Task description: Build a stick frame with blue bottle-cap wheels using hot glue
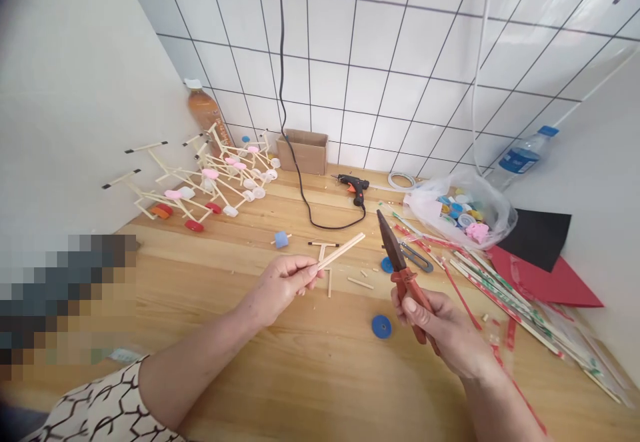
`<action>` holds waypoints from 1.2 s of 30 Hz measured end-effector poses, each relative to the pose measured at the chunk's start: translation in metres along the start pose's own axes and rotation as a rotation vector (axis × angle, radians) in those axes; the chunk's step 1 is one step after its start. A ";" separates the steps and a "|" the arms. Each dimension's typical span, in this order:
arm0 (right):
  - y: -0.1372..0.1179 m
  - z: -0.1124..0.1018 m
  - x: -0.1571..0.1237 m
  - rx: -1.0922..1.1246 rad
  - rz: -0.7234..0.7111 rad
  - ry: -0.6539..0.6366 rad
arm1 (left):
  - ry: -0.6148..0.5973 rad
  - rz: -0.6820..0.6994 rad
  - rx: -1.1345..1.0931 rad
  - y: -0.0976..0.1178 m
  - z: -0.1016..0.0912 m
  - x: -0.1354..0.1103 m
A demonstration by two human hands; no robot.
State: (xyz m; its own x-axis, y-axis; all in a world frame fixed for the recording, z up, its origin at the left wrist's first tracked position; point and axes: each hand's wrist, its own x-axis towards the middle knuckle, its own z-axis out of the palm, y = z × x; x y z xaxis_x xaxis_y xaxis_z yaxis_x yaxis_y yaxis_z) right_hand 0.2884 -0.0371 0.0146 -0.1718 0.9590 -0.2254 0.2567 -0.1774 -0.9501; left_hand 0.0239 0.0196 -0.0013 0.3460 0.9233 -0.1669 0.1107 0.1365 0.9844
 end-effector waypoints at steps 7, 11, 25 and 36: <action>-0.006 0.003 -0.005 -0.089 -0.010 -0.075 | 0.106 0.022 -0.168 0.016 0.006 0.002; -0.008 0.008 -0.010 -0.222 -0.044 -0.058 | 0.153 0.018 -0.225 0.028 0.011 0.003; -0.005 0.030 -0.011 -0.752 -0.371 0.038 | 0.076 0.145 -0.016 0.024 0.030 0.000; -0.001 0.039 -0.009 -0.748 -0.394 0.035 | -0.004 0.199 0.022 0.014 0.035 -0.004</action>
State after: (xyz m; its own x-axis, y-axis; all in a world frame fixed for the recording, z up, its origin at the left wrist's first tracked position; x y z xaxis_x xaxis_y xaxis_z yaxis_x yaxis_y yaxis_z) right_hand 0.2528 -0.0540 0.0095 -0.3544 0.9286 0.1104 0.7481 0.3524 -0.5623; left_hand 0.0564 0.0056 0.0114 0.3669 0.9298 0.0304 0.0600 -0.0563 0.9966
